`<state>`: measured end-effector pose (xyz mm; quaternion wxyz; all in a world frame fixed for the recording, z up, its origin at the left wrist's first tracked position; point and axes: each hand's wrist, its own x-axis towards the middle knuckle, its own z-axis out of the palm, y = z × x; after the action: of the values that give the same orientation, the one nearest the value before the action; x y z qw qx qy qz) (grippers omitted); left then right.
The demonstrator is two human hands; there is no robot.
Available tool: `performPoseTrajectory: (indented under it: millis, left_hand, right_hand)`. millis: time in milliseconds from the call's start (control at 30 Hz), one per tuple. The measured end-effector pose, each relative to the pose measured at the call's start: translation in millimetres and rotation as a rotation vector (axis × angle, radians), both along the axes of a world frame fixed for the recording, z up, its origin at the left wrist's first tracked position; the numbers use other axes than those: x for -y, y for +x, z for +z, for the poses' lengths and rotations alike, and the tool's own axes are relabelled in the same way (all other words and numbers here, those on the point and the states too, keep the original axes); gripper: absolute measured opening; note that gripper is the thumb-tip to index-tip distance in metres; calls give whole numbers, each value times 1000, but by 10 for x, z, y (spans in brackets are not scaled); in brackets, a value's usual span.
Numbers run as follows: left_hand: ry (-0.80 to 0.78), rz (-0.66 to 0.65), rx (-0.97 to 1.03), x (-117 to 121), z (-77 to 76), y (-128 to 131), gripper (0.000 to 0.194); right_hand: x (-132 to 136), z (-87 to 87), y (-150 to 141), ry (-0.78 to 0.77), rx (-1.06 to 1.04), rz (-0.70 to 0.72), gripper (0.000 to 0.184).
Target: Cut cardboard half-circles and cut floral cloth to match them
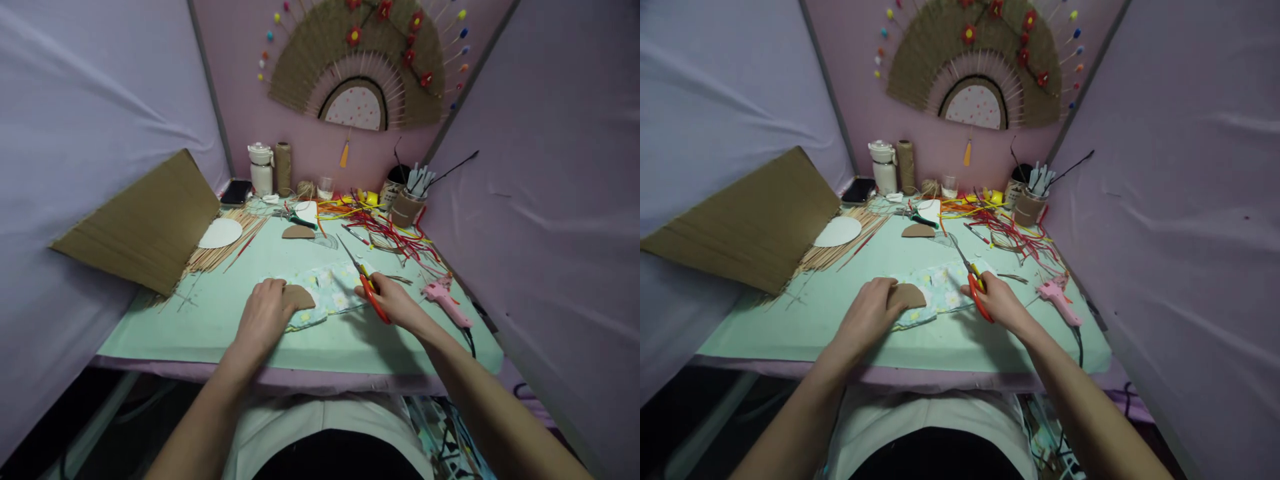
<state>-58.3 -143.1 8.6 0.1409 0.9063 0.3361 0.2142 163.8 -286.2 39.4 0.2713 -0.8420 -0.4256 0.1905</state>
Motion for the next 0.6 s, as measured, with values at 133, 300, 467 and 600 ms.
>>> performPoseTrajectory:
  millis: [133, 300, 467, 600]
  left_hand:
    - [-60, 37, -167, -163, 28, 82, 33]
    - [-312, -29, -131, -267, 88, 62, 19]
    - [-471, 91, 120, -577, 327, 79, 27]
    - [-449, 182, 340, -1016, 420, 368, 34]
  right_hand:
    - [-231, -135, 36, 74, -10, 28, 40]
    - [-501, -218, 7, 186, -52, 56, 41]
    - [-619, -262, 65, 215, -34, -17, 42]
    - [-630, -316, 139, 245, 4, -95, 41]
